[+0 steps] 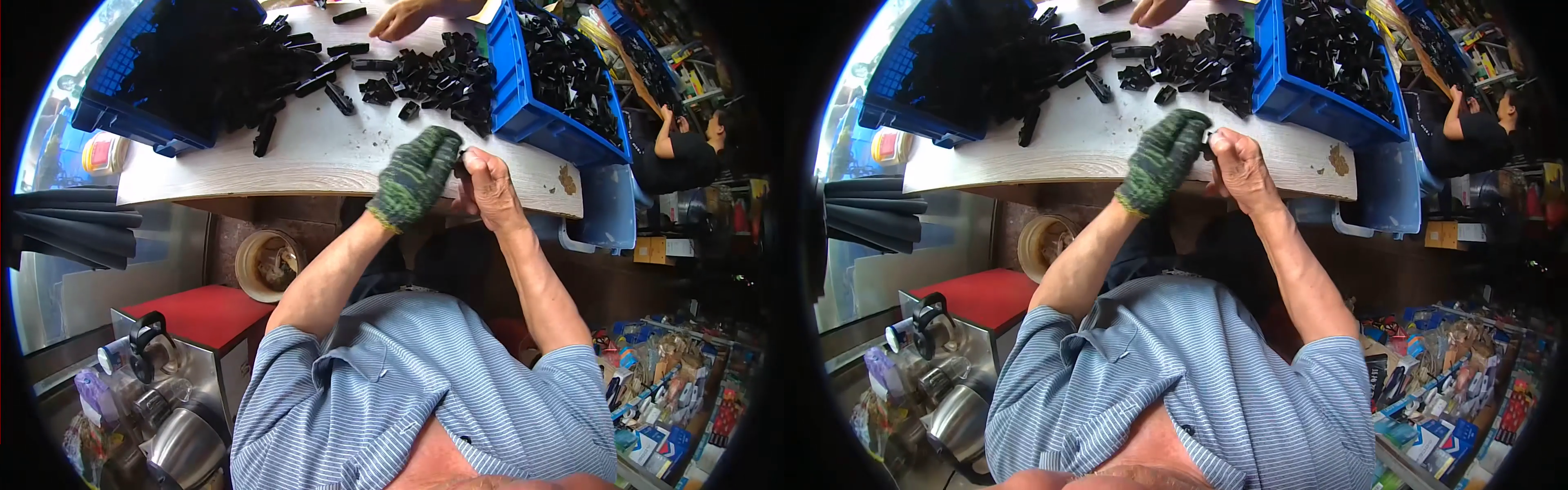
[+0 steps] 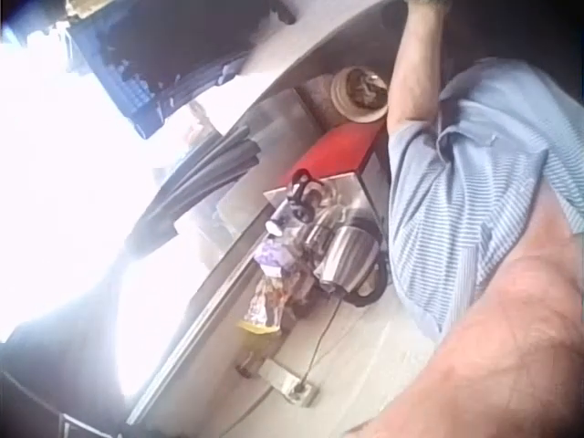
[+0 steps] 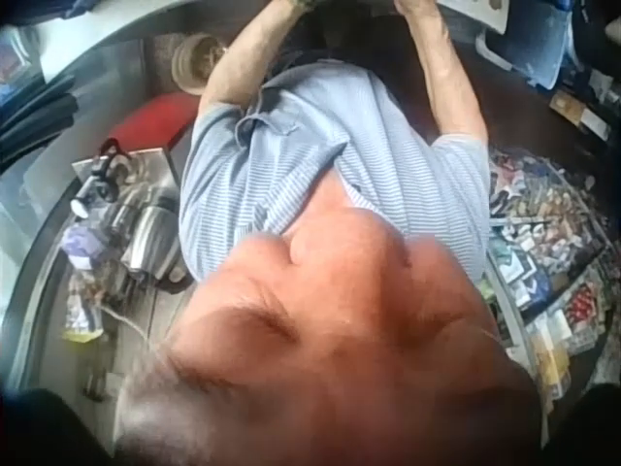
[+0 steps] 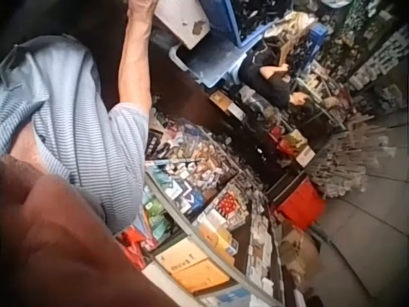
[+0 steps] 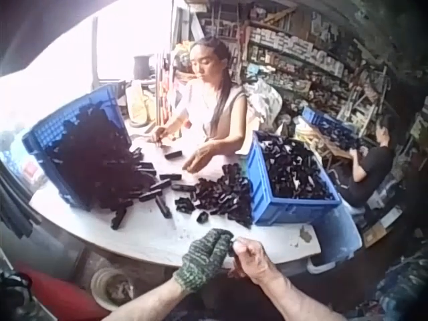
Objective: Sorting and inspecting small black plastic components on a factory workbench.
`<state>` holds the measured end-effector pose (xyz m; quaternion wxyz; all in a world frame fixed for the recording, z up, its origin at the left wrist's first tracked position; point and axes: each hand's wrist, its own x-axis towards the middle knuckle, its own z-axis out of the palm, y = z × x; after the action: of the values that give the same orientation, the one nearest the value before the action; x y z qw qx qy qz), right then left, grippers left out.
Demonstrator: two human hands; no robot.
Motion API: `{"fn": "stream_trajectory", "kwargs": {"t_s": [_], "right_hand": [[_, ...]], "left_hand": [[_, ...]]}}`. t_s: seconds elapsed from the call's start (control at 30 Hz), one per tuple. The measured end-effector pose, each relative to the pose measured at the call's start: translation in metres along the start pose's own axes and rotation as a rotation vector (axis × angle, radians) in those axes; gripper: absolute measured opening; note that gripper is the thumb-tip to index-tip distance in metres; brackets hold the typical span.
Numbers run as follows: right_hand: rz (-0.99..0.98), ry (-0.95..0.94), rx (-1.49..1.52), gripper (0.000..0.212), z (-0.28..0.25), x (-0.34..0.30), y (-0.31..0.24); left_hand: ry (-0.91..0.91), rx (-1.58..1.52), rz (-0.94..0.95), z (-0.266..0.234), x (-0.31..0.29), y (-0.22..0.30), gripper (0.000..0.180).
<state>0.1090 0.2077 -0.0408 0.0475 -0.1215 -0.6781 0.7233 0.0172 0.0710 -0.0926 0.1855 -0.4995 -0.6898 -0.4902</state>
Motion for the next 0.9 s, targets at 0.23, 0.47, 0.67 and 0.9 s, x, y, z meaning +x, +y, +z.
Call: {"fn": "stream_trajectory", "kwargs": {"t_s": [0.23, 0.47, 0.67, 0.9], "right_hand": [[0.03, 0.079, -0.09, 0.037, 0.001, -0.003, -0.002], [0.032, 0.092, -0.085, 0.035, -0.003, 0.001, 0.003], [-0.004, 0.189, -0.055, 0.036, 0.008, 0.004, -0.003], [-0.373, 0.342, -0.162, 0.032, 0.004, 0.004, 0.021]], "left_hand": [[-0.114, -0.025, -0.216, 0.013, 0.004, 0.017, 0.031], [-0.159, -0.052, -0.32, 0.008, 0.01, 0.03, 0.029], [-0.022, 0.066, -0.156, 0.013, -0.004, 0.019, 0.04], [-0.002, 0.268, -0.084, 0.02, 0.002, 0.036, 0.024]]}}
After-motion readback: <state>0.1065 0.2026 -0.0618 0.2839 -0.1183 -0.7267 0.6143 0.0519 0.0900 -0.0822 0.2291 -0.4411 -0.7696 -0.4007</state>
